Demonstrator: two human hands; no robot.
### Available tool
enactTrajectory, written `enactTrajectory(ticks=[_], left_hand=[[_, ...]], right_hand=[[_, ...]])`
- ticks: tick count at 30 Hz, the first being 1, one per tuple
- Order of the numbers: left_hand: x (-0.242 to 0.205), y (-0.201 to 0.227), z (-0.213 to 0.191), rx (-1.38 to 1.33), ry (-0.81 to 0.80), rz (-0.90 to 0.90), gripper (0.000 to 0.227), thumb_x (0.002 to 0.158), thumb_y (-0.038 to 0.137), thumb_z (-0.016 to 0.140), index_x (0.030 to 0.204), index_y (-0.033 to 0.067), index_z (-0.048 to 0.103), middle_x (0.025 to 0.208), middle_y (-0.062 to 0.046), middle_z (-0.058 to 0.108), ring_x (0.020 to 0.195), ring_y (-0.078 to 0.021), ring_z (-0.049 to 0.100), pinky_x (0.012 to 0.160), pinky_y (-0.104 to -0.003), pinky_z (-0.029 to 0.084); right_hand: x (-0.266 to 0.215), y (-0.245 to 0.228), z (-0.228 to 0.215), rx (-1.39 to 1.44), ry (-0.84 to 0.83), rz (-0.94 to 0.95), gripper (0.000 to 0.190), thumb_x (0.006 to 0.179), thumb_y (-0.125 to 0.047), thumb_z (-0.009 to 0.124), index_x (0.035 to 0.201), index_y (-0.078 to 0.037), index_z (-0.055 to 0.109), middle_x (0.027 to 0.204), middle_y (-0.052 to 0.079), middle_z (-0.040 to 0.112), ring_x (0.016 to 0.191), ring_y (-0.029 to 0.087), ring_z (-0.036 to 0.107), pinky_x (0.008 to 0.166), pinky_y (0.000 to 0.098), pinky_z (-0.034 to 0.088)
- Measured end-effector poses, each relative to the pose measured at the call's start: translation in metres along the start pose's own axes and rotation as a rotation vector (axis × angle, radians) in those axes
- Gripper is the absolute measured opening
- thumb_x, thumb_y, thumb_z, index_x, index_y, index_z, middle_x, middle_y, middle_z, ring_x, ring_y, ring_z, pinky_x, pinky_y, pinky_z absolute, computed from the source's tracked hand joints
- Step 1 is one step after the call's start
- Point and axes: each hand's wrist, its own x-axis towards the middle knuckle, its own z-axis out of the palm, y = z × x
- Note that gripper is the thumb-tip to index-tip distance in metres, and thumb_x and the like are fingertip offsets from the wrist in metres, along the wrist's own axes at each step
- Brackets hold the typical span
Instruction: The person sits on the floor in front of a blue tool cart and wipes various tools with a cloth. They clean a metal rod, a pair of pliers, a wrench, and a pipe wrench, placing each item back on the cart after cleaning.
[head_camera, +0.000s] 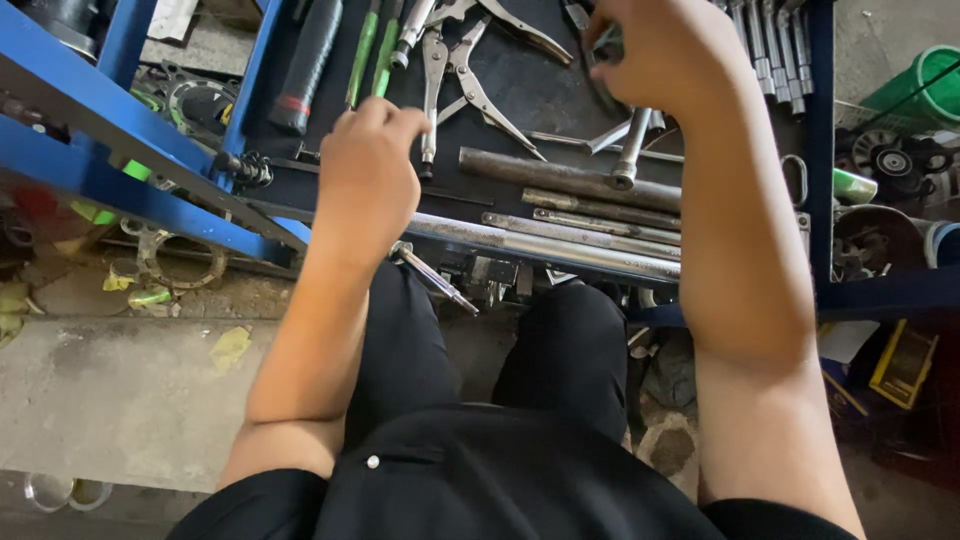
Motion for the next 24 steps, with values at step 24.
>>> enactTrajectory(ticks=[24], left_hand=[[0.180, 0.001, 0.127, 0.301, -0.167, 0.369, 0.021, 0.086, 0.008, 0.061, 0.100, 0.0097, 0.077, 0.105, -0.018, 0.070, 0.102, -0.0396, 0.067, 0.084, -0.057, 0.050]], right_hand=[[0.038, 0.040, 0.046, -0.202, -0.058, 0.415, 0.034, 0.070, -0.025, 0.084, 0.098, -0.007, 0.079, 0.106, 0.017, 0.074, 0.096, 0.036, 0.072, 0.077, 0.0455, 0.059]])
